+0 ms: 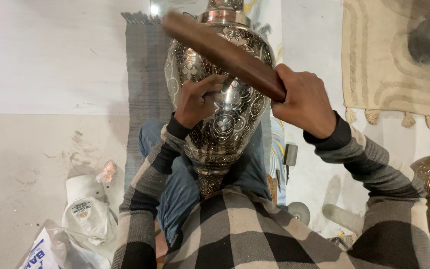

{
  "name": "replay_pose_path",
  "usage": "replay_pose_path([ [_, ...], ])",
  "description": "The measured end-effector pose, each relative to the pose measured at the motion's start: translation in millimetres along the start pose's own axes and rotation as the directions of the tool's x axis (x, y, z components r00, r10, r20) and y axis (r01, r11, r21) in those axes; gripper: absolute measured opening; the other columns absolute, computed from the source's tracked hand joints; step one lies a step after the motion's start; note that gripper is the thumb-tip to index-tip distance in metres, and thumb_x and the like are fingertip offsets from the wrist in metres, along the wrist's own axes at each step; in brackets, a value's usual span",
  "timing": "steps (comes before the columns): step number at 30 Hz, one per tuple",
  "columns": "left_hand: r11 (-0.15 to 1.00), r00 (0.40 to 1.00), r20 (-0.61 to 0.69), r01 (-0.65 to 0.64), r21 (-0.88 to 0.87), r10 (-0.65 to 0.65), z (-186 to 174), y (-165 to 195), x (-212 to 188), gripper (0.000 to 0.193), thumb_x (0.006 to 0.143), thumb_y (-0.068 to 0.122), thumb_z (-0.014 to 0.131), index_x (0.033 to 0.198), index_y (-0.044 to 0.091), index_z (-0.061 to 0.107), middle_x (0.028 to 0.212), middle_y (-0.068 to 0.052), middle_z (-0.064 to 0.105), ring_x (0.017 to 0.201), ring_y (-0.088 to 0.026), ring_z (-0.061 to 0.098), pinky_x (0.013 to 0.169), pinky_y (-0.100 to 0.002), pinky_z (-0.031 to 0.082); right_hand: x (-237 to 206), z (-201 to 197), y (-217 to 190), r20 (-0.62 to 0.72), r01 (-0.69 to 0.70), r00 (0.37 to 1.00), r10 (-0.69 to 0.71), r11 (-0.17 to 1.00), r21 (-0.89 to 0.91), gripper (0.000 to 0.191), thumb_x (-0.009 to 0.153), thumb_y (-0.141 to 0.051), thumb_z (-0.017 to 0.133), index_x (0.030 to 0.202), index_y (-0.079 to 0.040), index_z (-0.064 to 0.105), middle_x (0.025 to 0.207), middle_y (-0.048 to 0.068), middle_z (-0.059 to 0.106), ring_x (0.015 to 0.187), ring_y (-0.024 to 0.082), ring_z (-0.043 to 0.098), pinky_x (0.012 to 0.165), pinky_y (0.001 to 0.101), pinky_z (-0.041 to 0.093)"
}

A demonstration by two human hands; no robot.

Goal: The person sits on the floor with a large engraved metal vase held between the legs. They hold a small punch against the vase surface with one hand and strike it with a wooden mallet held in the other hand, working the decorative pattern across the vase surface.

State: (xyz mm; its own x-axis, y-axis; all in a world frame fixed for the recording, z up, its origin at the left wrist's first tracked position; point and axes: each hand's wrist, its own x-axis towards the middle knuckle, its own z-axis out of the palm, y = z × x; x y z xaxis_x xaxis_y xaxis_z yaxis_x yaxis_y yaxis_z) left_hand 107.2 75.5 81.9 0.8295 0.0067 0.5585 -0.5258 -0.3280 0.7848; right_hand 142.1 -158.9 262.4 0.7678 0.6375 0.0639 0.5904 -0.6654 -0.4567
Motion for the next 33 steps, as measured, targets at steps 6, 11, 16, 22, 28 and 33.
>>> replay_pose_path([
  [6, 1.0, 0.999, 0.04, 0.004, -0.009, -0.003, 5, -6, 2, 0.034, 0.092, -0.002, 0.07, 0.124, 0.01, 0.07, 0.085, -0.007, 0.079, 0.059, -0.015, 0.07, 0.05, -0.029, 0.051, -6, 2, -1, 0.01, -0.047, 0.999, 0.048, 0.998, -0.032, 0.031, 0.075, -0.008, 0.073, 0.102, -0.001, 0.059, 0.067, 0.019, 0.056, 0.061, 0.038, 0.054, 0.056, 0.0416, 0.04],
  [11, 0.998, 0.998, 0.019, -0.066, -0.015, 0.067, 4, -9, 2, 0.033, 0.093, -0.001, 0.07, 0.124, 0.009, 0.069, 0.086, -0.007, 0.078, 0.059, -0.014, 0.07, 0.049, -0.027, 0.051, -7, 6, 4, -0.036, -0.067, 0.997, 0.07, 0.995, 0.075, 0.027, 0.08, -0.012, 0.072, 0.099, -0.001, 0.056, 0.063, 0.016, 0.051, 0.054, 0.032, 0.051, 0.054, 0.0419, 0.039],
  [16, 0.996, 0.996, 0.04, -0.082, -0.027, 0.083, 3, -10, 3, 0.034, 0.09, -0.002, 0.07, 0.123, 0.006, 0.068, 0.082, -0.006, 0.075, 0.057, -0.014, 0.067, 0.049, -0.029, 0.05, -12, 9, 10, -0.065, -0.093, 0.992, 0.106, 0.98, 0.178, 0.028, 0.082, -0.015, 0.073, 0.096, 0.0, 0.053, 0.062, 0.02, 0.047, 0.053, 0.037, 0.049, 0.053, 0.0453, 0.039],
  [22, 0.998, 0.994, 0.098, -0.048, -0.038, 0.052, 0, -11, 4, 0.035, 0.089, -0.005, 0.07, 0.122, 0.004, 0.07, 0.077, -0.005, 0.073, 0.056, -0.014, 0.064, 0.049, -0.03, 0.05, -22, 14, 12, -0.015, -0.136, 0.99, 0.143, 0.961, 0.243, 0.027, 0.081, -0.015, 0.071, 0.099, -0.001, 0.056, 0.064, 0.019, 0.049, 0.057, 0.038, 0.05, 0.054, 0.0463, 0.04],
  [28, 0.997, 0.989, 0.125, -0.074, -0.038, 0.078, -4, -7, 8, 0.036, 0.085, -0.006, 0.072, 0.12, 0.004, 0.072, 0.075, -0.006, 0.072, 0.052, -0.014, 0.061, 0.046, -0.03, 0.047, -28, 19, 13, -0.1, -0.122, 0.984, 0.15, 0.962, 0.243, 0.027, 0.082, -0.015, 0.072, 0.097, -0.001, 0.055, 0.067, 0.019, 0.05, 0.058, 0.036, 0.048, 0.056, 0.0453, 0.041],
  [33, 0.991, 0.983, 0.127, -0.124, -0.056, 0.13, -5, -7, 11, 0.036, 0.085, -0.01, 0.069, 0.119, 0.003, 0.071, 0.083, -0.008, 0.075, 0.059, -0.013, 0.066, 0.048, -0.029, 0.049, -33, 22, 13, -0.053, -0.185, 0.981, 0.188, 0.981, 0.064, 0.029, 0.079, -0.013, 0.071, 0.099, -0.001, 0.055, 0.071, 0.022, 0.057, 0.065, 0.044, 0.057, 0.061, 0.0492, 0.046],
])
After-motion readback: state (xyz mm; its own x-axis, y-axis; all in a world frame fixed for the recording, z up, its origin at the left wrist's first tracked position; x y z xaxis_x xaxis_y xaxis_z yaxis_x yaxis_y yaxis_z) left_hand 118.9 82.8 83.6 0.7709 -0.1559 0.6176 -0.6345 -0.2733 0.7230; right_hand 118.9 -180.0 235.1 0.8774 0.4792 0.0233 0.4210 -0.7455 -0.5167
